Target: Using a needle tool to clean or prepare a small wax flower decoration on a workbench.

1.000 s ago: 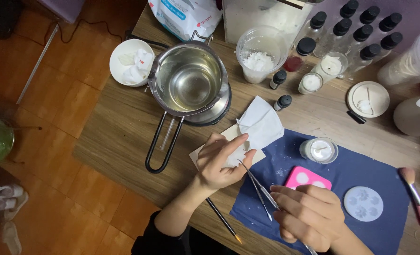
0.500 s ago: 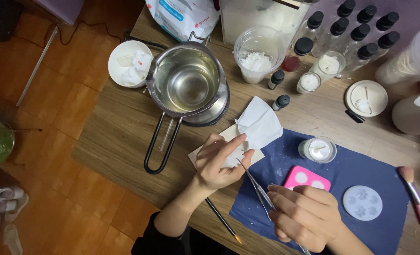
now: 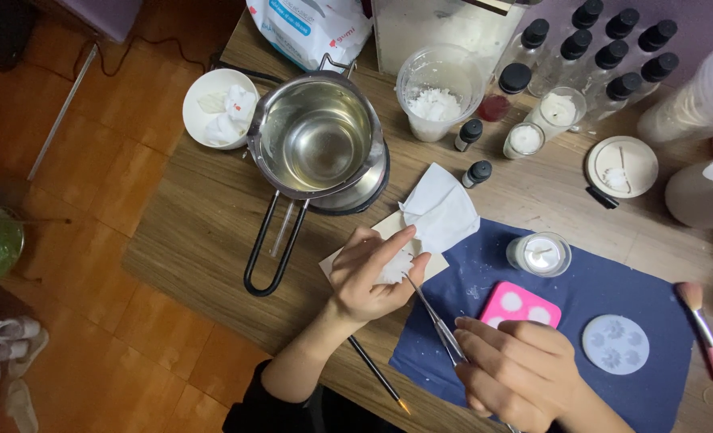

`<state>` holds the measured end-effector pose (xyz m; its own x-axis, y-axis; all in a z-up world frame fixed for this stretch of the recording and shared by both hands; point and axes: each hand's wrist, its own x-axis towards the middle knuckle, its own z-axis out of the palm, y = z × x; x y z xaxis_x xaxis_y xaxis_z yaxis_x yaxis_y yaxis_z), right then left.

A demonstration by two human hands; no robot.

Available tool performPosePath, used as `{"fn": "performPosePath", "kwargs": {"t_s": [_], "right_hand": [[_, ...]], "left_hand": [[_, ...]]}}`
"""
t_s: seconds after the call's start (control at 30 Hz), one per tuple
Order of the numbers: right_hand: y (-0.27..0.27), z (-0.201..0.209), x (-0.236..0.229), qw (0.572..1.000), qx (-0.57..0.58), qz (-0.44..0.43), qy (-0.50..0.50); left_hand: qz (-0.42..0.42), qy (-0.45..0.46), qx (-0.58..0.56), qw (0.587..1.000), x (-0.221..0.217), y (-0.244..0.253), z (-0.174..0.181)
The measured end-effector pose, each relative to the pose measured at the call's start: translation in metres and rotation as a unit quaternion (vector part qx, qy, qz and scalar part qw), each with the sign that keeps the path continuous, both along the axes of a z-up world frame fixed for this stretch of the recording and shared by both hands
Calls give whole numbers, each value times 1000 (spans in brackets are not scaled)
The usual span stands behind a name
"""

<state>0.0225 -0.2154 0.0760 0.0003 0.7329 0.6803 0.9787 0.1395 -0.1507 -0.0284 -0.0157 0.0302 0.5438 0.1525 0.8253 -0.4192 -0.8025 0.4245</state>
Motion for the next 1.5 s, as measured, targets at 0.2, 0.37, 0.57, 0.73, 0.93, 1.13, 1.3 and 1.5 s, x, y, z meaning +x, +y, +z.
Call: {"fn": "performPosePath", "kwargs": {"t_s": [0.2, 0.37, 0.57, 0.73, 0.93, 1.13, 1.3, 1.5], "right_hand": [[0, 3, -4, 999, -11, -26, -17], [9, 7, 0, 999, 30, -11, -27], [11, 5, 1, 998, 57, 0, -29], [10, 4, 0, 998, 49, -4, -25], [-8, -7, -4, 1000, -19, -4, 2], [14, -19, 22, 591, -595, -432, 333], [57, -17, 28, 936, 37, -132, 324], [70, -58, 22, 973, 42, -77, 214]], "left_hand": [[8, -11, 2, 1000, 1, -1, -2], [4, -8, 4, 1000, 1, -1, -3], [3, -9, 6, 1000, 1, 0, -2], [9, -13, 10, 1000, 1, 0, -3], [4, -11, 16, 1000, 2, 1, -3], [-25, -7, 8, 1000, 4, -3, -6], [-44, -149, -7, 988, 6, -6, 4], [-56, -137, 32, 988, 7, -10, 6]]}}
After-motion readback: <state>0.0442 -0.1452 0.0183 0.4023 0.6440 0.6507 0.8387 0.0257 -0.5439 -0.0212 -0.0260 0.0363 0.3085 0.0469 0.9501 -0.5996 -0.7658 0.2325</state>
